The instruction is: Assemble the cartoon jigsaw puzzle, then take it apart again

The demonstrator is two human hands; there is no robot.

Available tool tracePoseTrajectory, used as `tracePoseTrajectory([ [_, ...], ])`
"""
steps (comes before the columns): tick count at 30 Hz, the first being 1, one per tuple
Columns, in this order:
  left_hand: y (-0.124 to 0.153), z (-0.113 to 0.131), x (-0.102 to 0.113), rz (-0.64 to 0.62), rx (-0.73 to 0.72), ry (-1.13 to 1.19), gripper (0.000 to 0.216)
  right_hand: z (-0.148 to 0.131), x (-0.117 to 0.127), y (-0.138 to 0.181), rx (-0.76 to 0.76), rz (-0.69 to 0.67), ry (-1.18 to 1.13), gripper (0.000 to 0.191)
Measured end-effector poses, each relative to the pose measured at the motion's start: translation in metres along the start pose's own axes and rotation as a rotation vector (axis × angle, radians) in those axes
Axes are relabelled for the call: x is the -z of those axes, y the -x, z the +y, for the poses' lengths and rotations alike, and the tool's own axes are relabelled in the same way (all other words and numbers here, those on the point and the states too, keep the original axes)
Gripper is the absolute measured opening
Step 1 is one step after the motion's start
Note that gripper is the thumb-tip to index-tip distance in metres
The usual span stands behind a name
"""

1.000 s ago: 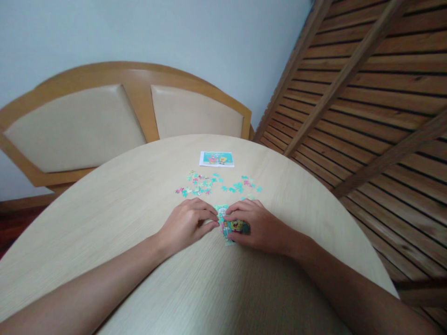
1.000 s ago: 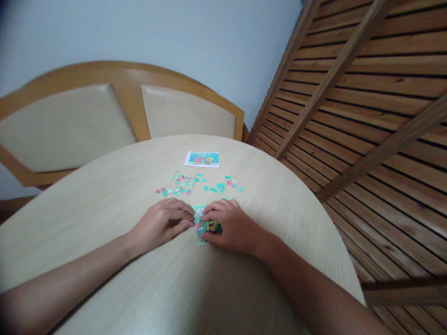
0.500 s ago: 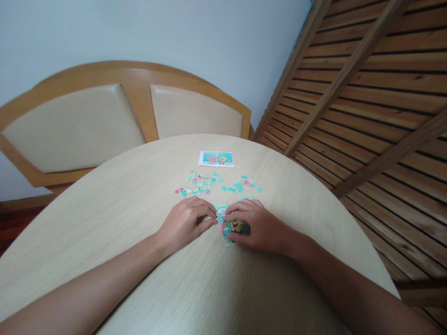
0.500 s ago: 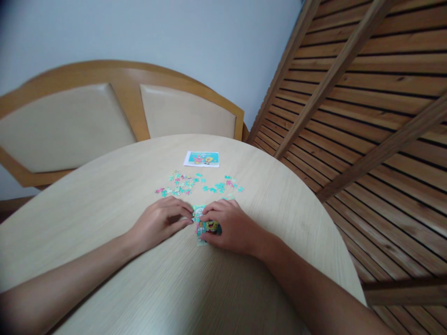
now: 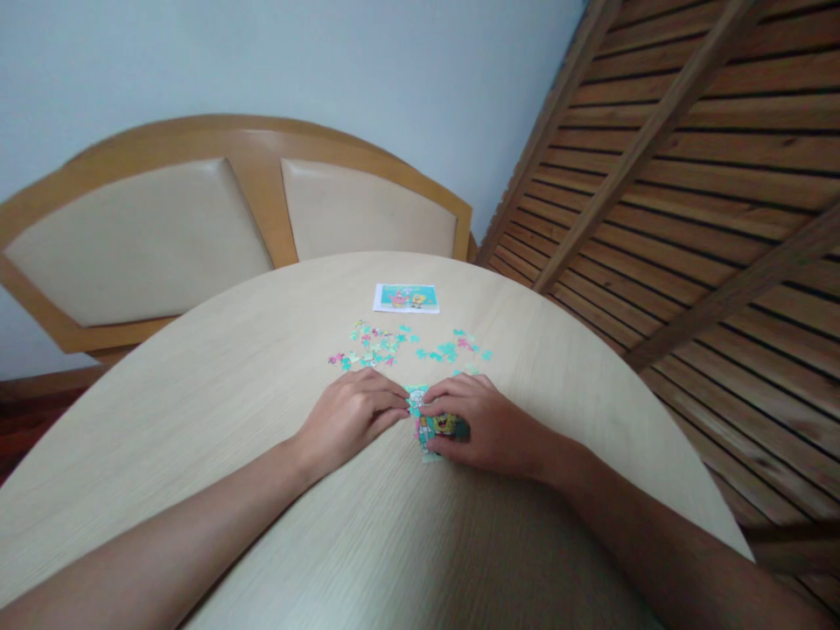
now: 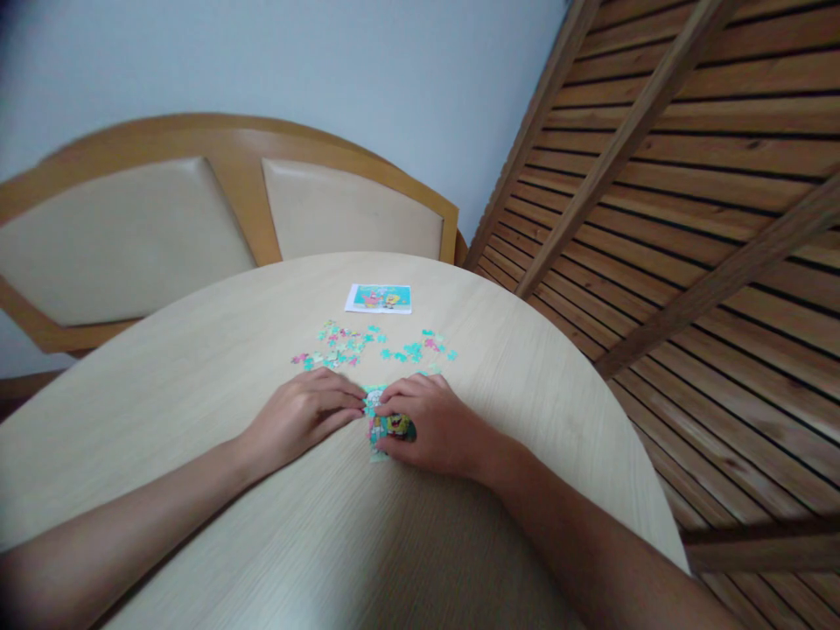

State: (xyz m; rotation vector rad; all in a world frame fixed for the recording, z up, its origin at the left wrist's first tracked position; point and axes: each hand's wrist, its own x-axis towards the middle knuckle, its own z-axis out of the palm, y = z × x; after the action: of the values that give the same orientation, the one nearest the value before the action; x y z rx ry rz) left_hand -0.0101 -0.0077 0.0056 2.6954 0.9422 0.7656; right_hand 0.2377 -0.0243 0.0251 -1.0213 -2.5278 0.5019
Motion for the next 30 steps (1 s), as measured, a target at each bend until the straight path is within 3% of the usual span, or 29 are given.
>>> tracePoseTrajectory([
  [18,-0.0013,0.0048,0.0063,-0.050,-0.047,-0.117,0.024,-0.0012,0.0001,-0.0002,0.002,0.002,0.002,0.029],
  [30,-0.0001,0.0013,0.0042,-0.038,-0.053,-0.062,0.024,-0.0017,0.0004,0.0003,0.008,0.003,0.011,0.029],
])
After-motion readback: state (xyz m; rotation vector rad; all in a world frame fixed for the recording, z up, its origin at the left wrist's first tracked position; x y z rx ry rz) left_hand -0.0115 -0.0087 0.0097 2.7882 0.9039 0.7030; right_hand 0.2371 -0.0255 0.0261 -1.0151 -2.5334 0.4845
